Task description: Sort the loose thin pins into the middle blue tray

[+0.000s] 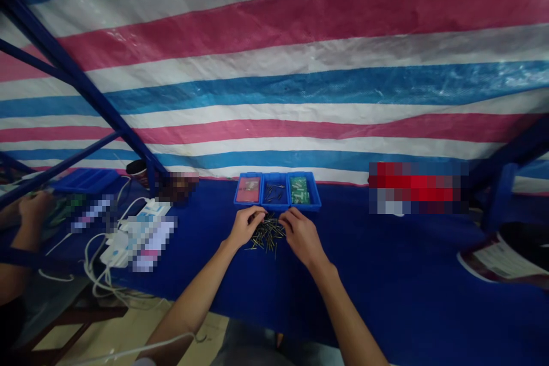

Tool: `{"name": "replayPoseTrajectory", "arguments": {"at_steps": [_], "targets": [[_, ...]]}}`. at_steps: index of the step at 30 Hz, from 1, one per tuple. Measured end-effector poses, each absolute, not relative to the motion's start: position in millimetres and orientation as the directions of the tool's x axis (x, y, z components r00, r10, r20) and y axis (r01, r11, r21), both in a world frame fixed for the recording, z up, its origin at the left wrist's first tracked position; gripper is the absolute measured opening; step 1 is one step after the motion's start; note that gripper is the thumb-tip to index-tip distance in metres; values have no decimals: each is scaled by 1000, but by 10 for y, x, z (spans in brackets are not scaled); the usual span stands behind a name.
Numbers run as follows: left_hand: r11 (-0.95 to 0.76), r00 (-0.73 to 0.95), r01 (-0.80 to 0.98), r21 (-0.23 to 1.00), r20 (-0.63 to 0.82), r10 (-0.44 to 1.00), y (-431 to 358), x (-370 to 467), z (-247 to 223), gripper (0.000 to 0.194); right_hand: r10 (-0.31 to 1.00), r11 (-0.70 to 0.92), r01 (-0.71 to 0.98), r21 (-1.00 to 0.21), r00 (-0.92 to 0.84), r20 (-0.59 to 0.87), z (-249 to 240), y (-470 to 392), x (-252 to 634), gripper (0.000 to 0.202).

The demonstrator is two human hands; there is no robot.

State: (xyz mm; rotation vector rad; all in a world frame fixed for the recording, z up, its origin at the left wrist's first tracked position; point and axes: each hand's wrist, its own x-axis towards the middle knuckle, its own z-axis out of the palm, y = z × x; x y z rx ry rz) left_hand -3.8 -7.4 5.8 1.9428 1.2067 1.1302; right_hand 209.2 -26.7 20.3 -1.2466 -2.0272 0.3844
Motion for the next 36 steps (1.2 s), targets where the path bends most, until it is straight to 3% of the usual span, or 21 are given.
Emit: {"name": "replayPoseTrajectory", "arguments": {"at_steps": [4, 8, 13, 24, 36], "targets": [[-433, 236, 442, 786, 364, 901, -71, -29, 58, 33, 780, 606, 615, -505, -334, 529, 175, -100, 1862, 27], [-440, 261, 449, 778, 357, 897, -64, -27, 47, 30, 775, 600, 596, -534, -265, 574, 37, -128, 1785, 28], [-474, 327, 427, 770, 357, 875, -60, -23, 38, 26, 804, 565, 579, -589, -226, 549, -27, -211, 1797, 27], [-451, 220, 445, 774, 393, 893, -47, -36, 42, 32, 777, 612, 598, -518, -332, 535, 17, -18, 1699, 28], [-498, 286, 446, 744, 409, 866, -82, -26, 50, 31, 834, 534, 658, -531, -306, 459, -85, -101, 1688, 32]]}}
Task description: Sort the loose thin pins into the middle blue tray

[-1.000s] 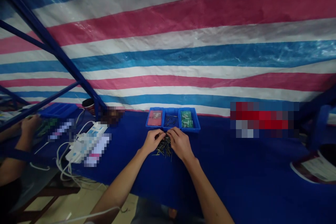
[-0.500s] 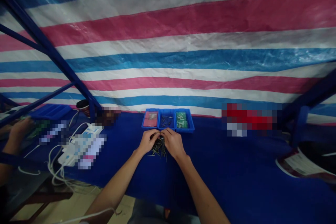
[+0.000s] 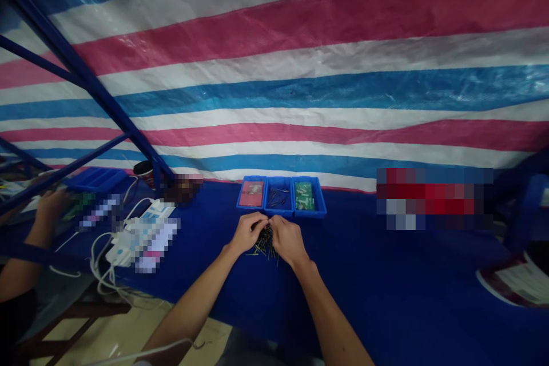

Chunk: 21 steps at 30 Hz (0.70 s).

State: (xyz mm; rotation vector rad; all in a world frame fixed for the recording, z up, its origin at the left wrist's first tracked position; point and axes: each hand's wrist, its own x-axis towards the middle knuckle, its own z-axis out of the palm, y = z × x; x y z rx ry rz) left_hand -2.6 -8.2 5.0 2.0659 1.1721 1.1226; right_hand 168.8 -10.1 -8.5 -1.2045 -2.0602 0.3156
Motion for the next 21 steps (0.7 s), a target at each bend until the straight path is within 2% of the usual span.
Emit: {"name": "replayPoseTrajectory", "arguments": {"at_steps": [4, 11, 21], "targets": [[-507, 312, 457, 731, 401, 861, -85, -12, 53, 28, 851, 511, 675, -532, -307, 426, -97, -129, 1760, 37], [-465, 272, 490, 737, 378, 885, -88, -8, 79, 33, 849, 524, 558, -643, -282, 447, -55, -130, 1803, 24], [-453, 273, 476, 754, 364, 891, -81, 9, 100, 31, 852, 515, 566, -643, -257, 457, -17, -148, 1791, 27]]}}
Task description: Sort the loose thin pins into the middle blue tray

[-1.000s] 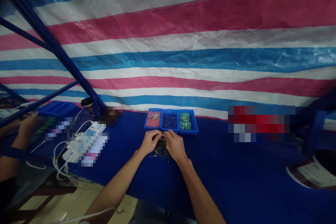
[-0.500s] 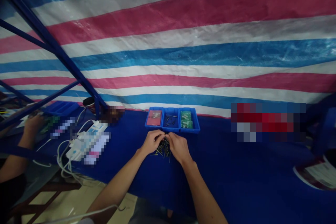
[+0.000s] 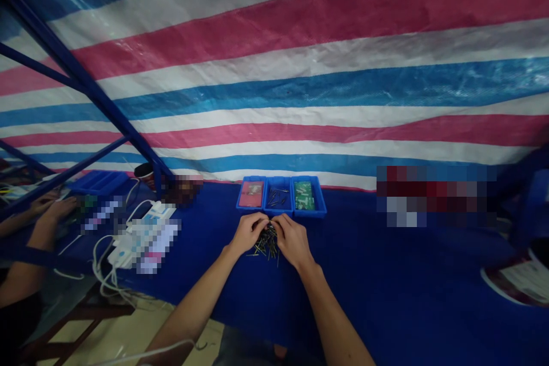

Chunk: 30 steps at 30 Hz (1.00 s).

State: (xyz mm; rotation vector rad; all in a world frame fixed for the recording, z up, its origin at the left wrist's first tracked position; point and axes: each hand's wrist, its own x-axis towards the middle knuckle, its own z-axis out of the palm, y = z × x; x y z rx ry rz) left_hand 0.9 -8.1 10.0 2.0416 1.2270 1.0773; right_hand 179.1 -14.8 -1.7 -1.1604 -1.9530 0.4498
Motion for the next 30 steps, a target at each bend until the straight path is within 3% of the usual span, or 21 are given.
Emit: {"name": "replayPoseTrajectory", "arguments": {"at_steps": [6, 14, 30], "targets": [[-458, 270, 464, 758, 371, 888, -76, 2, 66, 27, 864, 497, 597, -630, -275, 421, -59, -146, 1789, 34], [-442, 239, 469, 765, 371, 897, -75, -13, 43, 28, 860, 499, 590, -635, -244, 449, -31, -151, 1790, 18], [-448, 226, 455, 770, 386, 894, -50, -10, 36, 27, 846, 523, 550, -652, -241, 475, -69, -135, 1787, 26]]}}
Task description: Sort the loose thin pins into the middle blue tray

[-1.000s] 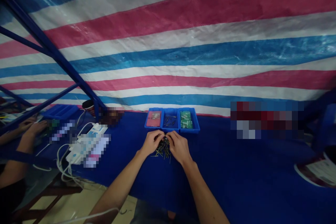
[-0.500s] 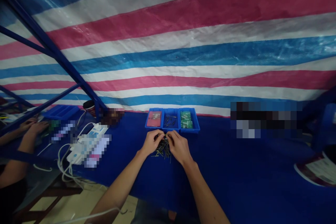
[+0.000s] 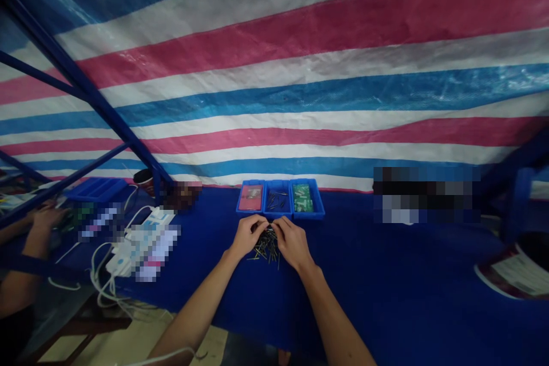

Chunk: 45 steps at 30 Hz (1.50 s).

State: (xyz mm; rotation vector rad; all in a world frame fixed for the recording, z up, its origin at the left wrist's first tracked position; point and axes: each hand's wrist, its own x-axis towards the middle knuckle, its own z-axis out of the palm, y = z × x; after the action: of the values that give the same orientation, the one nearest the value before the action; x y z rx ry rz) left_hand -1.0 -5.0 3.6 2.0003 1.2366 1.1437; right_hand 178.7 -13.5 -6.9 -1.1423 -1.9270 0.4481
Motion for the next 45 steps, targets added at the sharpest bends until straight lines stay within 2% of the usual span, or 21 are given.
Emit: {"name": "replayPoseTrajectory", "arguments": {"at_steps": [5, 20, 31, 38, 45], "targets": [[-445, 221, 444, 778, 387, 896, -56, -18, 32, 25, 854, 505, 553, -663, -208, 477, -87, -132, 1801, 20], [-434, 204, 451, 780, 383, 901, -45, -28, 14, 23, 833, 542, 500, -675, -210, 512, -65, -131, 1783, 24], [-447, 219, 425, 787, 390, 895, -45, -9, 35, 23, 858, 505, 549, -666, -234, 458, -55, -141, 1792, 29], [-434, 203, 452, 779, 384, 901, -38, -19, 29, 26, 867, 490, 529, -693, -212, 451, -63, -134, 1790, 19], [-429, 205, 457, 779, 377, 903, -45, -5, 28, 25, 852, 514, 518, -684, -216, 477, -46, -130, 1785, 23]]}}
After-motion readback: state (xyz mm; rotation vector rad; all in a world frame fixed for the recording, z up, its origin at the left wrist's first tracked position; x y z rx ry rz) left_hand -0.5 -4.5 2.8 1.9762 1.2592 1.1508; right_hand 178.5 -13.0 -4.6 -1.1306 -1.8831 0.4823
